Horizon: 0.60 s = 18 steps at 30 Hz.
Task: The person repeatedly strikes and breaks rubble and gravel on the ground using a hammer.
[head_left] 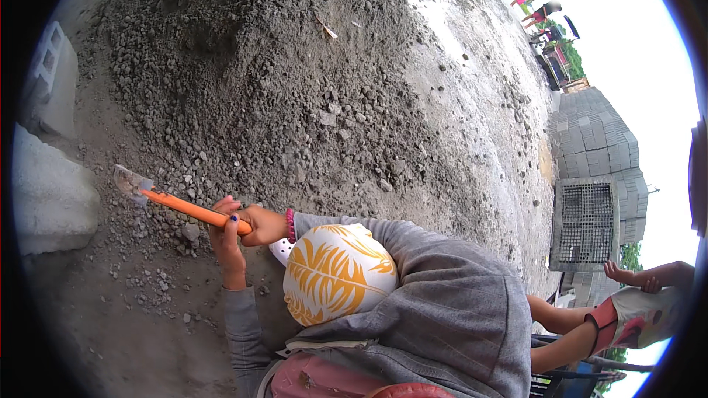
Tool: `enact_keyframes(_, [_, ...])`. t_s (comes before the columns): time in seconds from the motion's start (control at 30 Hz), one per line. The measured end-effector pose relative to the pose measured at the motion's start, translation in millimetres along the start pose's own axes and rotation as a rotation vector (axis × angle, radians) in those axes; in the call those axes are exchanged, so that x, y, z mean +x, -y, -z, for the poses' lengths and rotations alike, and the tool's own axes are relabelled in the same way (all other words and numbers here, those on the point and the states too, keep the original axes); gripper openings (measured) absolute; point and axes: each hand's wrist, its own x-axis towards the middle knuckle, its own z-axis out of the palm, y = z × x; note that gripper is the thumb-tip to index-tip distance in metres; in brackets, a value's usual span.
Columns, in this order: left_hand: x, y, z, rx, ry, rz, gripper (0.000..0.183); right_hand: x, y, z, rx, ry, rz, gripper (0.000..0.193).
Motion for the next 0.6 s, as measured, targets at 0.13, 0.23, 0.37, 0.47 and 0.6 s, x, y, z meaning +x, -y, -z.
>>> enact_keyframes(0.13, [14.3, -35.6, 4.4, 0.373, 0.185, -0.245, 0.04, 3.6, 54.8, 14.0, -0.172, 0.006, 0.018, 0.023])
enact_keyframes(0.23, [24.8, -39.8, -17.9, 0.281, 0.285, -0.212, 0.042, -7.4, 66.6, 25.0, -0.3, -0.195, 0.045, 0.026])
enact_keyframes(0.37, [20.3, -25.1, -27.0, -0.135, 0.315, 0.042, 0.04, -24.4, 74.9, 23.2, -0.433, -0.157, -0.249, 0.027])
enact_keyframes(0.47, [6.5, -15.0, -44.9, -0.503, 0.301, 0.351, 0.034, -49.9, 57.5, 21.2, -0.505, -0.227, -0.108, 0.023])
enact_keyframes(0.6, [-7.9, -11.2, -97.2, -0.34, 0.339, 0.079, 0.021, -94.5, 57.3, 33.5, -0.137, -0.35, -0.081, 0.032])
